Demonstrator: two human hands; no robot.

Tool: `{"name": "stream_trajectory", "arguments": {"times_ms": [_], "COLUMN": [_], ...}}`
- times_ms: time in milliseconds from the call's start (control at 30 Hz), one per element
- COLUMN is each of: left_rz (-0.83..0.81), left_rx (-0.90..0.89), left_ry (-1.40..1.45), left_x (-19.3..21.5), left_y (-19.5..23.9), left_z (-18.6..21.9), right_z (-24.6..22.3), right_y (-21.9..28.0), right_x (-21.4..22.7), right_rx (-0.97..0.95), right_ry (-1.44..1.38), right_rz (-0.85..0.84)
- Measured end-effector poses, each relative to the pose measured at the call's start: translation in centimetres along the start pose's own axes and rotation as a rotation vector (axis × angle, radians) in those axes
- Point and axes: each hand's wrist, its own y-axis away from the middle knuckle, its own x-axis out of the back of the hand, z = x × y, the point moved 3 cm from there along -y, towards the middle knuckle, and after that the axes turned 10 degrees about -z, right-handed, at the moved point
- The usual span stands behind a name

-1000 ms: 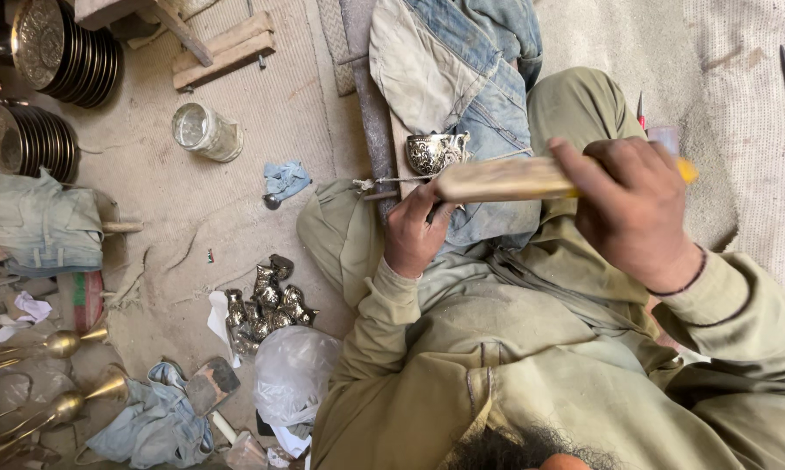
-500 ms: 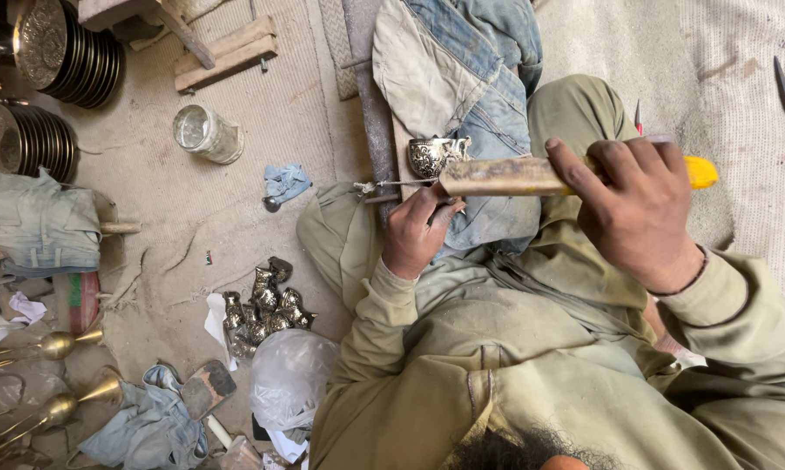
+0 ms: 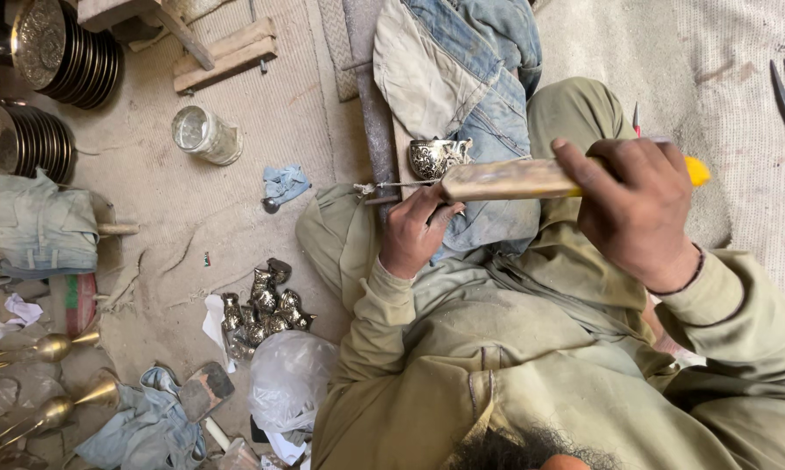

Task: The person sits on the floor and uses a hammer and a metal punch to emboss decorative patterns onto small silver-colored metal pieces. They repeatedly reposition the pieces on a padded support, strike them with the hammer, and occasionally inspect the work. The person also handles a plastic bag containing similar finished pieces.

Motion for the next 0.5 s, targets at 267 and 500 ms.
{"name": "stream_trajectory", "arguments": {"times_ms": [267,500], "left_rz": [-0.019,-0.041], "left_rx": [0.002,0.010], "left_ry": [0.026,0.021], "left_x": [0.1,0.2], "left_y": [-0.2,-0.3], "left_z": [0.2,0.3], "right_z": [0.5,0.9], "right_y": [0.3,1.0], "right_x": [-0.5,-1.1], "right_rx": [-0.010,0.020], "right_ry": [0.012,0.121], "right_rz": [-0.035,-0.034]}}
